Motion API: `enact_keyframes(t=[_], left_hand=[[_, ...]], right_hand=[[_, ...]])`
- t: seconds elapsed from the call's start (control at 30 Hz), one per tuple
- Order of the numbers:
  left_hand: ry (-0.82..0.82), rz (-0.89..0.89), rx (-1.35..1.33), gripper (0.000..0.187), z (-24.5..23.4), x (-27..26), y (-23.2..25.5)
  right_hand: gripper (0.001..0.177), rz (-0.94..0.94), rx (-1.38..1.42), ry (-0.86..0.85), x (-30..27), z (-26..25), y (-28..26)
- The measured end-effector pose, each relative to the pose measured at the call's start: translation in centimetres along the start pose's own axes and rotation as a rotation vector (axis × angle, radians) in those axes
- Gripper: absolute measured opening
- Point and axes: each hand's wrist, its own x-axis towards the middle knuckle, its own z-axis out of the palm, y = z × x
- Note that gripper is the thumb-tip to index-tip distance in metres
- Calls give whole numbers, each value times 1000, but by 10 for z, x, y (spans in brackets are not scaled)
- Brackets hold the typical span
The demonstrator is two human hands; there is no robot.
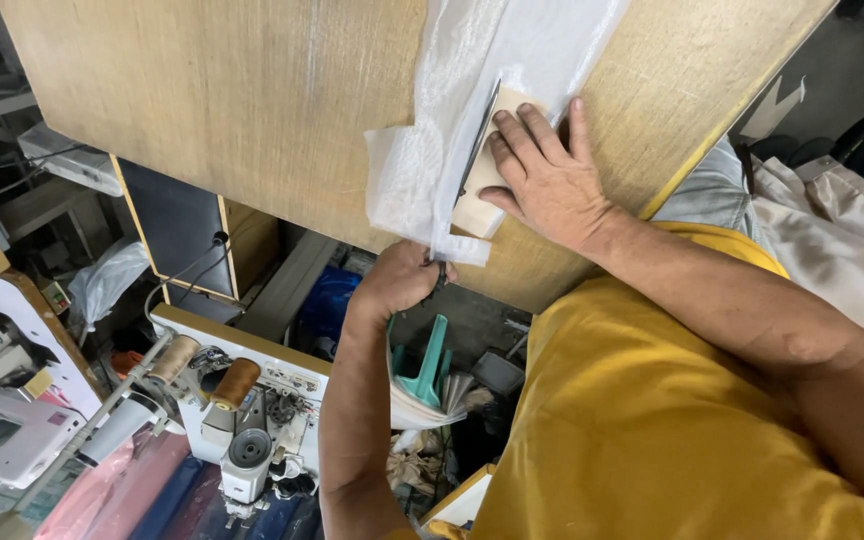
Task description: The person uses shears to cut a piece of white fabric on a wooden table. They trim the edges of the fabric, fold it, and then cut it again to create smaller pieces.
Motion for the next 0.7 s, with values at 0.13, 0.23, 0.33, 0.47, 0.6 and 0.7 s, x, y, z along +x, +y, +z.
enact_keyframes(t=[0.13, 0.23, 0.33, 0.47, 0.6, 0.7], left_hand=[[-9, -66, -77, 20, -2, -7, 13], [8, -64, -77, 29, -1, -7, 8], [1, 29, 76, 26, -2, -19, 3], [12, -171, 114, 36, 10, -68, -16], [32, -297, -20, 18, 61, -118, -89], [13, -391, -138, 19, 125, -137, -158]], right_hand=[[72, -4, 43, 3, 1, -3, 1], [64, -4, 71, 20, 3, -8, 1], [52, -22, 58, 9, 7, -17, 1], [52, -88, 23, -110, 13, -22, 4], [56, -219, -162, -375, 25, -31, 6], [56, -302, -243, -429, 32, -30, 7]])
